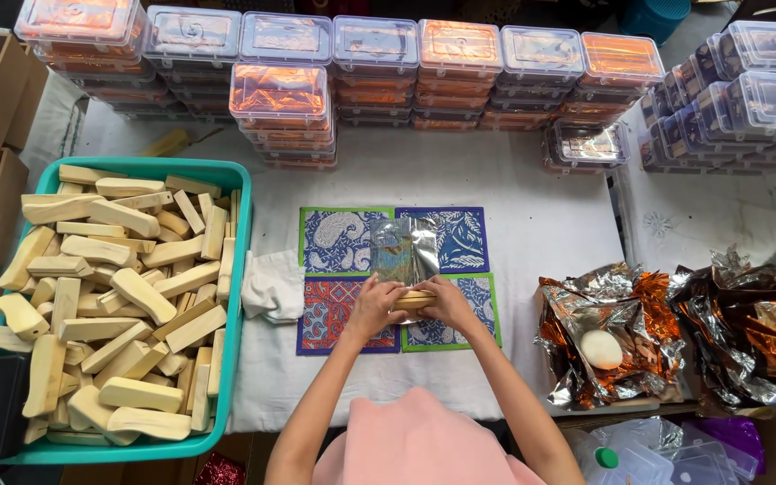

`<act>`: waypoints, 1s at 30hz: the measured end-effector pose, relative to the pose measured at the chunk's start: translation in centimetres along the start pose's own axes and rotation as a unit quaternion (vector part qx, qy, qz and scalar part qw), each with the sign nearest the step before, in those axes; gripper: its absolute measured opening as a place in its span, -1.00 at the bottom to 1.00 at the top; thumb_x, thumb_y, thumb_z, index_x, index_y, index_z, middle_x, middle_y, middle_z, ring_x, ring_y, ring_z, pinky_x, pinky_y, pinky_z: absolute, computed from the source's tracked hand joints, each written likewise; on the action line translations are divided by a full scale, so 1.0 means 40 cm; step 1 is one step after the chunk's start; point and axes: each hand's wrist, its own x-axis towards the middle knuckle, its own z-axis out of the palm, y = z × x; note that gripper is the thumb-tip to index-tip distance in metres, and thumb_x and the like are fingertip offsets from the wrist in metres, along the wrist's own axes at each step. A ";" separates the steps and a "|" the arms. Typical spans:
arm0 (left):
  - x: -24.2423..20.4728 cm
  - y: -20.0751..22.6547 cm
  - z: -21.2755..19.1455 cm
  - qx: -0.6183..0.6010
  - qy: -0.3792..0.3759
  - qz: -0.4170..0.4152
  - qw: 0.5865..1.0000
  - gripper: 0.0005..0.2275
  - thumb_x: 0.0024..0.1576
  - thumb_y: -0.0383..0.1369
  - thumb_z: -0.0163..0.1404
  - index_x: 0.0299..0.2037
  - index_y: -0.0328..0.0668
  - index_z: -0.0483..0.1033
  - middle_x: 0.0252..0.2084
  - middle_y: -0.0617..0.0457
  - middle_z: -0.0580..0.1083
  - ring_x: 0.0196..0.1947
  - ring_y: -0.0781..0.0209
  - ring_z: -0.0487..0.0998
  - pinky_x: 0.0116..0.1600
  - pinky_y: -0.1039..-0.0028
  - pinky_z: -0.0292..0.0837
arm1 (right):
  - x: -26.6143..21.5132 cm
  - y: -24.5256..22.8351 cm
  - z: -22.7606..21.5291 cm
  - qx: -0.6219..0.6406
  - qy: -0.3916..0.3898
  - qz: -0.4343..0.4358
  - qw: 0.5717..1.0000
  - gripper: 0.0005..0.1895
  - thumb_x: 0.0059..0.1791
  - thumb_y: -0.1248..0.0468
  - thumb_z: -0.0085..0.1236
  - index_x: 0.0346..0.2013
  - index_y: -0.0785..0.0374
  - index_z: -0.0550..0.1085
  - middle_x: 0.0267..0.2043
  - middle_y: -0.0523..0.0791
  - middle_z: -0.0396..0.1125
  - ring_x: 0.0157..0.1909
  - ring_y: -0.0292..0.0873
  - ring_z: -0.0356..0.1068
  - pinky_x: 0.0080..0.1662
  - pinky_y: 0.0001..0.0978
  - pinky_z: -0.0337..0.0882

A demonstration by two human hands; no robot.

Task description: The person wraps small wooden blocks in shiny orange foil, then wipes them with a white cloth. They repeat the wrapping process with another block and place the finished items into a clear plastic container.

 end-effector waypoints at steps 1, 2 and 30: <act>0.000 0.003 0.001 0.000 0.001 0.000 1.000 -0.45 -0.11 -0.11 0.33 0.12 0.00 0.53 0.14 0.10 0.49 0.27 0.06 0.43 0.45 -0.02 0.10 | -0.002 -0.008 -0.006 -0.001 0.000 0.000 1.000 -0.43 -0.32 0.41 0.43 -0.02 0.06 0.57 -0.09 -0.12 0.39 0.01 -0.03 0.42 0.09 -0.22 0.45; 0.001 0.006 0.001 -0.019 -0.010 -0.018 1.000 -0.49 -0.08 -0.19 0.32 0.11 0.00 0.54 0.07 0.10 0.52 0.16 0.08 0.49 0.41 0.05 0.16 | -0.005 -0.015 -0.011 -0.002 -0.004 0.005 1.000 -0.41 -0.32 0.42 0.42 0.00 0.05 0.56 -0.09 -0.12 0.39 0.01 -0.03 0.41 0.09 -0.22 0.45; -0.006 0.018 -0.095 -0.222 -0.078 -0.227 0.945 -0.40 -0.09 -0.24 0.33 0.18 -0.08 0.39 -0.07 0.03 0.59 -0.07 0.02 0.61 0.08 0.28 0.49 | -0.019 0.017 -0.034 0.055 0.009 0.003 0.998 -0.46 -0.29 0.28 0.50 -0.02 0.13 0.56 -0.13 -0.16 0.47 -0.07 -0.10 0.41 0.03 -0.22 0.43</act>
